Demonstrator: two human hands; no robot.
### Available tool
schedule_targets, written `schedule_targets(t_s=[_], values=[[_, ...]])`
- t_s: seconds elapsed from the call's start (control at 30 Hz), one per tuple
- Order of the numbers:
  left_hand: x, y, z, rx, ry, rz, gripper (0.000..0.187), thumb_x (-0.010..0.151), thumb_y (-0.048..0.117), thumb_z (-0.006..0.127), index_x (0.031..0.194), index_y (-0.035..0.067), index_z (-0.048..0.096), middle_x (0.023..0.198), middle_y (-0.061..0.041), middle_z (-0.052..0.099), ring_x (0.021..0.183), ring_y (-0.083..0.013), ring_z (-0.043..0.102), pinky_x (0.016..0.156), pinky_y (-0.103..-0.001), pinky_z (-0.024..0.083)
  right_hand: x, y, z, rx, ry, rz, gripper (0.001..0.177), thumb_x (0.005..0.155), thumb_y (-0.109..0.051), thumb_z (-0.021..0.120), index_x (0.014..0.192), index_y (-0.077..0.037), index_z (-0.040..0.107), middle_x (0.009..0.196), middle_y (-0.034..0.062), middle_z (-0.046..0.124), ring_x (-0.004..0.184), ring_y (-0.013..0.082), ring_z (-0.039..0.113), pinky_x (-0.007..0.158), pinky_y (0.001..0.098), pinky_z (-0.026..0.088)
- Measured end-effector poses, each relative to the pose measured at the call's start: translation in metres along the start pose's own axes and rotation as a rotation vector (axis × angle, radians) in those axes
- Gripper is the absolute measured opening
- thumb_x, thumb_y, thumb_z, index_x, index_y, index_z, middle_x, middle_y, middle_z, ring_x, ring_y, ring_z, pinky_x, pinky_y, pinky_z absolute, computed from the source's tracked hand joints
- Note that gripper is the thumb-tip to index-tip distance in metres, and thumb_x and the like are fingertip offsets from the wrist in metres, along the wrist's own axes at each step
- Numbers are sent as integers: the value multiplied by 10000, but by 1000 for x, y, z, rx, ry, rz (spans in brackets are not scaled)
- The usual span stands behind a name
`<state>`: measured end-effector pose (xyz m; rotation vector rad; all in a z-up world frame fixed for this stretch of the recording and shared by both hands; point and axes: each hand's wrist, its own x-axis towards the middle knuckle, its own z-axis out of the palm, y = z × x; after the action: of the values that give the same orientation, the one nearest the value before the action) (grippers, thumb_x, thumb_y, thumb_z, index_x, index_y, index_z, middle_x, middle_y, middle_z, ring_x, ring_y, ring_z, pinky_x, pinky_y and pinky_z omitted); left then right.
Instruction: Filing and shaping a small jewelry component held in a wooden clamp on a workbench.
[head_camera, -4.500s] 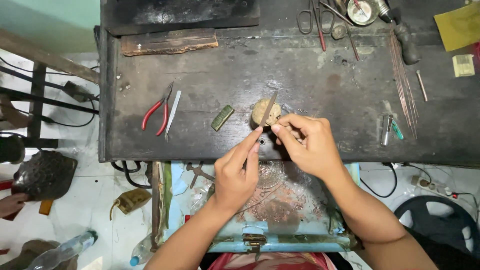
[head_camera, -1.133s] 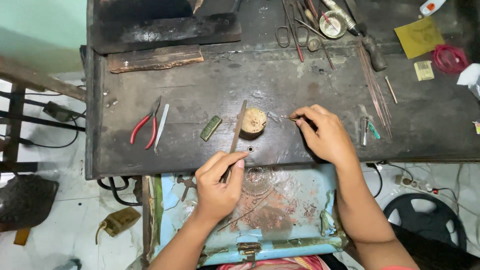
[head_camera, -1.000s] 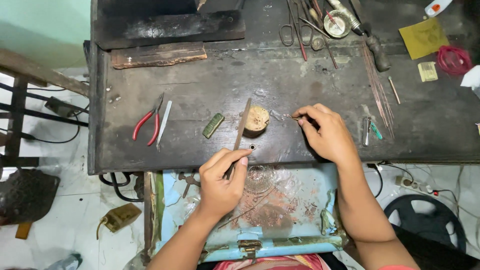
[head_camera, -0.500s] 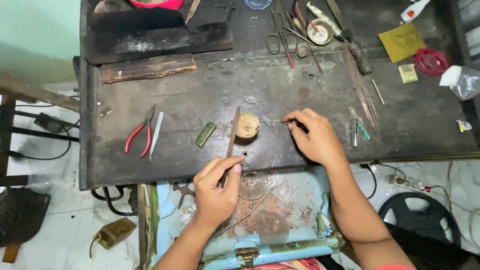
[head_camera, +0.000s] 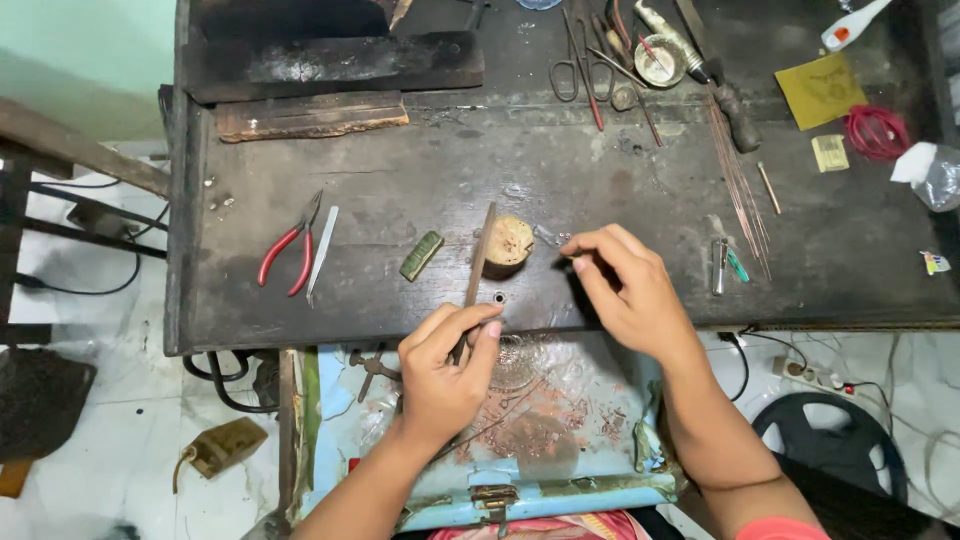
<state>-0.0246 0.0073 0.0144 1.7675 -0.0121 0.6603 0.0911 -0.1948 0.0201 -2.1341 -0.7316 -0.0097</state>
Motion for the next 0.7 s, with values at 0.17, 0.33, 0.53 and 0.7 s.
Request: schedule_targets(t_s=[0.17, 0.33, 0.53, 0.7], values=[[-2, -5, 1, -34, 38, -8, 139, 816, 16, 793, 940, 77, 795, 596, -43, 592, 423, -153, 521, 390, -276, 409, -12, -25, 17, 112, -60, -108, 150, 987, -110, 608, 1078, -93, 726, 915, 129, 685, 845, 352, 712, 767, 435, 577], [2, -1, 2, -24, 48, -6, 115, 818, 40, 810, 922, 87, 795, 587, -37, 587, 407, -158, 513, 373, -281, 401, -15, -30, 30, 171, -79, -156, 149, 976, -112, 619, 1060, -88, 740, 923, 109, 700, 837, 326, 722, 763, 416, 586], [3, -1, 3, -30, 46, -27, 75, 856, 12, 769, 901, 70, 781, 581, -54, 567, 434, -165, 502, 407, -294, 418, -15, -34, 35, 238, -70, -199, 149, 990, -94, 607, 1070, -59, 728, 896, 141, 671, 789, 350, 703, 720, 430, 581], [-2, -8, 4, -113, 53, -77, 52, 880, 0, 740, 897, 44, 763, 587, -67, 564, 482, -135, 492, 429, -300, 417, -18, -31, 41, 286, -62, -212, 134, 976, -95, 639, 1061, -43, 729, 908, 142, 696, 791, 344, 717, 714, 427, 591]])
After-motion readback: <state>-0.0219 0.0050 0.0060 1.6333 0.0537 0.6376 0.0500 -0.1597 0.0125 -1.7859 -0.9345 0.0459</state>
